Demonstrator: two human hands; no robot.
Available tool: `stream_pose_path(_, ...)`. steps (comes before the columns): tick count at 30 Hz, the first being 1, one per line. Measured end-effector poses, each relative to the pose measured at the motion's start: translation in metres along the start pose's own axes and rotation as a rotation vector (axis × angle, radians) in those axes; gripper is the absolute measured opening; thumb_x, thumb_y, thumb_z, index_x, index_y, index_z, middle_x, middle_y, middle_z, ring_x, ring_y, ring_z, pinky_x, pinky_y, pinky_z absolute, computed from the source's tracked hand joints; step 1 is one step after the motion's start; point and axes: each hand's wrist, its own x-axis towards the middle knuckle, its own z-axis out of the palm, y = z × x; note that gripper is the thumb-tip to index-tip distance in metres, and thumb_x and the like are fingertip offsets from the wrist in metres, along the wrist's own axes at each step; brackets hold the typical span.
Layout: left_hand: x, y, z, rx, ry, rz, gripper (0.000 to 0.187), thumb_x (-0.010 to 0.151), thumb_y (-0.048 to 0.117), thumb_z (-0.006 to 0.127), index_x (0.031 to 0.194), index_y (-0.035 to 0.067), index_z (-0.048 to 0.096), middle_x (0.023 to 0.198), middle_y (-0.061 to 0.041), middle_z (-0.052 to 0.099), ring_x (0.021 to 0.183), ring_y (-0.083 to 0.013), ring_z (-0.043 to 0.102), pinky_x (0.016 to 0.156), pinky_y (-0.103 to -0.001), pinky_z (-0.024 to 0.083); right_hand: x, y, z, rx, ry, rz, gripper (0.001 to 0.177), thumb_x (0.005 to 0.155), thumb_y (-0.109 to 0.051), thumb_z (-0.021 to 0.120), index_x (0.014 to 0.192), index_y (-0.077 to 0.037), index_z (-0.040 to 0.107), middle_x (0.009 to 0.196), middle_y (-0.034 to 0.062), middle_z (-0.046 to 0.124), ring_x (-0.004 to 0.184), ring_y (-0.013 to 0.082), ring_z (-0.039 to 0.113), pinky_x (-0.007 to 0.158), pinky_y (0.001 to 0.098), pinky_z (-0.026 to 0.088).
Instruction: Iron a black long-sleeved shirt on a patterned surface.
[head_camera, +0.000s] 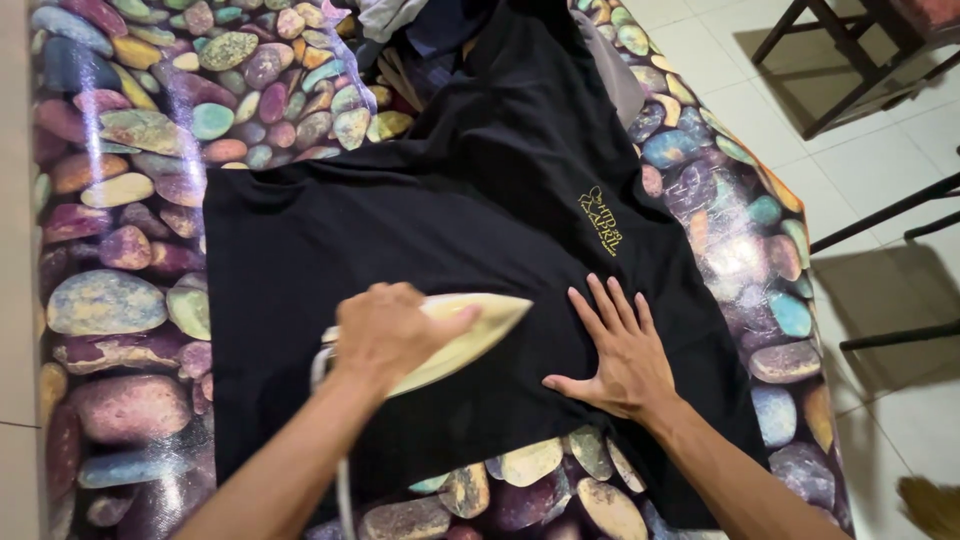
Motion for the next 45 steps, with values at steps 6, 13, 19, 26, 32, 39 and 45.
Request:
stream_pose_path(6, -0.022, -0.075, -0.025, 0.202, -0.123, -0.185, 0.078, 0.077, 0.085, 0.054, 0.076, 0.013, 0.086, 0.062, -0.010, 0.074, 0.058, -0.0245, 0.075, 0.057, -0.038, 0.059, 0.001, -0.002, -0.003, -0.020, -0.016, 0.010, 0.121, 0.063, -0.081, 0.069, 0.155, -0.013, 0.029, 0.163, 0.0154, 0.023, 0.151, 0.0350, 0.017, 0.119, 0.0579, 0.012)
stream_pose_path(13, 0.003, -0.032, 0.003, -0.042, 0.163, 0.068, 0.075, 0.070, 0.082, 0.062, 0.071, 0.010, 0.085, 0.052, -0.012, 0.069, 0.046, -0.0265, 0.067, 0.046, -0.040, 0.053, 0.000, 0.000, 0.001, -0.020, -0.019, 0.002, 0.122, 0.064, -0.080, 0.070, 0.155, -0.011, 0.028, 0.163, 0.0159, 0.022, 0.151, 0.0354, 0.016, 0.119, 0.0577, 0.011)
stream_pose_path(19, 0.025, 0.023, -0.002, -0.065, 0.019, 0.010, 0.081, 0.069, 0.085, 0.063, 0.082, 0.008, 0.084, 0.074, -0.015, 0.076, 0.070, -0.0304, 0.076, 0.065, -0.041, 0.059, 0.002, 0.000, 0.002, -0.014, -0.005, -0.004, 0.123, 0.063, -0.079, 0.070, 0.155, -0.010, 0.028, 0.163, 0.0158, 0.022, 0.151, 0.0352, 0.016, 0.119, 0.0574, 0.011)
stream_pose_path(26, 0.008, -0.055, -0.011, 0.003, 0.030, -0.053, 0.079, 0.067, 0.086, 0.061, 0.088, 0.014, 0.085, 0.077, -0.012, 0.078, 0.071, -0.0296, 0.076, 0.065, -0.041, 0.060, 0.002, -0.001, -0.001, -0.016, -0.003, -0.008, 0.122, 0.062, -0.078, 0.071, 0.155, -0.011, 0.028, 0.163, 0.0155, 0.023, 0.152, 0.0346, 0.016, 0.119, 0.0572, 0.011)
stream_pose_path(32, 0.005, -0.074, -0.031, 0.140, -0.064, -0.184, 0.078, 0.071, 0.086, 0.056, 0.085, 0.016, 0.086, 0.074, -0.013, 0.077, 0.071, -0.0288, 0.077, 0.067, -0.040, 0.061, 0.002, -0.001, -0.002, 0.003, 0.013, 0.002, 0.122, 0.063, -0.078, 0.071, 0.155, -0.012, 0.028, 0.162, 0.0155, 0.023, 0.151, 0.0345, 0.016, 0.119, 0.0572, 0.011)
stream_pose_path(39, 0.052, 0.009, -0.001, -0.119, 0.021, -0.029, 0.078, 0.062, 0.085, 0.066, 0.082, 0.012, 0.085, 0.076, -0.015, 0.075, 0.073, -0.0332, 0.075, 0.070, -0.044, 0.060, 0.002, 0.000, -0.002, 0.018, 0.018, -0.014, 0.121, 0.063, -0.079, 0.070, 0.155, -0.011, 0.028, 0.163, 0.0155, 0.023, 0.151, 0.0352, 0.016, 0.118, 0.0572, 0.012)
stream_pose_path(45, 0.055, 0.025, -0.010, -0.080, -0.022, -0.014, 0.082, 0.066, 0.086, 0.065, 0.083, 0.008, 0.082, 0.077, -0.016, 0.076, 0.074, -0.0323, 0.076, 0.071, -0.042, 0.061, 0.002, 0.000, -0.002, 0.019, 0.015, -0.015, 0.121, 0.064, -0.077, 0.071, 0.155, -0.011, 0.028, 0.163, 0.0156, 0.023, 0.151, 0.0351, 0.017, 0.118, 0.0572, 0.012)
